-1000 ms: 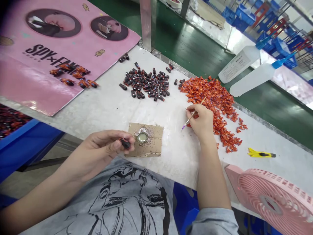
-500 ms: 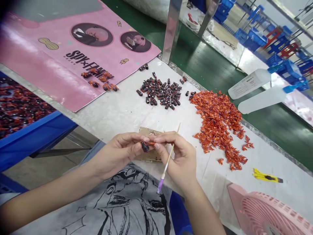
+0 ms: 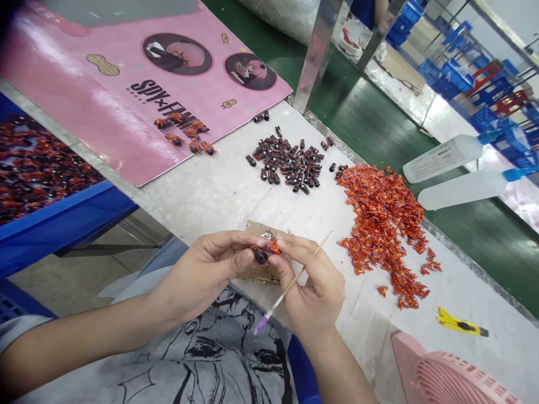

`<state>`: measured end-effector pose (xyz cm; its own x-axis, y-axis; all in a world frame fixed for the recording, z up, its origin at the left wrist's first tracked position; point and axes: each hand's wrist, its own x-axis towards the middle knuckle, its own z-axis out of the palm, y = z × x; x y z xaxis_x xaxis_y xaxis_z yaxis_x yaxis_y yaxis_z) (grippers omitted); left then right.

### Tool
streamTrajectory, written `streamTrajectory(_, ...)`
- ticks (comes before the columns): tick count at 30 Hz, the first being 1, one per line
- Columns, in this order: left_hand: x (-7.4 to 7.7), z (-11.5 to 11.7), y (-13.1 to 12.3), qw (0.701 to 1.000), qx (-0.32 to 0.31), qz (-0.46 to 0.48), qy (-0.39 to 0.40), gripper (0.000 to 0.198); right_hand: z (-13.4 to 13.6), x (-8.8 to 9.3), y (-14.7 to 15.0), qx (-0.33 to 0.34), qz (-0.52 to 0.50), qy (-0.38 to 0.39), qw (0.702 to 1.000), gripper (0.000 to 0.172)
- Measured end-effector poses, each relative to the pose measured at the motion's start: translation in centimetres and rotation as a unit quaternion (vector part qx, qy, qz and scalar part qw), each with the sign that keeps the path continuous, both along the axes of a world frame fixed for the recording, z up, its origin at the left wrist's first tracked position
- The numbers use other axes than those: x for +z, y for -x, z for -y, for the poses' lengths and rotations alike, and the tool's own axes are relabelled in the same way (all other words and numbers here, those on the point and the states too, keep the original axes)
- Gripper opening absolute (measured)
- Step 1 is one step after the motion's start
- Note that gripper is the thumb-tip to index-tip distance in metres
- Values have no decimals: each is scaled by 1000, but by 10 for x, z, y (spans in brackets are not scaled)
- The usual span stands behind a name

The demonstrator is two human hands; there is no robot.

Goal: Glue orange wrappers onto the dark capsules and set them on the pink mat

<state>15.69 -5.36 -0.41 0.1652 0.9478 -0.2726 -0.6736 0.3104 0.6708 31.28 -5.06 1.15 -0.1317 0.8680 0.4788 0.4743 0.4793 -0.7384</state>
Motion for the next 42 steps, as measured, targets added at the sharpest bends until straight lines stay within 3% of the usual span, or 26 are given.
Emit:
streamTrajectory(5, 1, 2, -5, 991, 85, -70, -81, 10, 5, 4, 4, 25, -53, 8, 998, 25)
streamTrajectory(17, -2, 9, -13, 978, 154, -104, -98, 13, 7, 1, 11, 22, 95, -155, 983, 26)
streamTrajectory(30, 7, 11, -5, 970, 128, -151, -141, 15, 13, 11, 9, 34, 112, -157, 981, 30)
streamTrajectory(37, 4, 5, 11, 921, 97, -258, -276, 7, 17, 15, 10, 54, 103, -122, 986, 25)
streamTrajectory(39, 3, 4, 12, 916, 101, -268, -281, 8, 16, 13, 9, 58, 88, -105, 989, 25)
streamTrajectory(42, 4, 6, 9, 932, 86, -254, -246, 6, 14, 12, 9, 55, 74, -95, 991, 26)
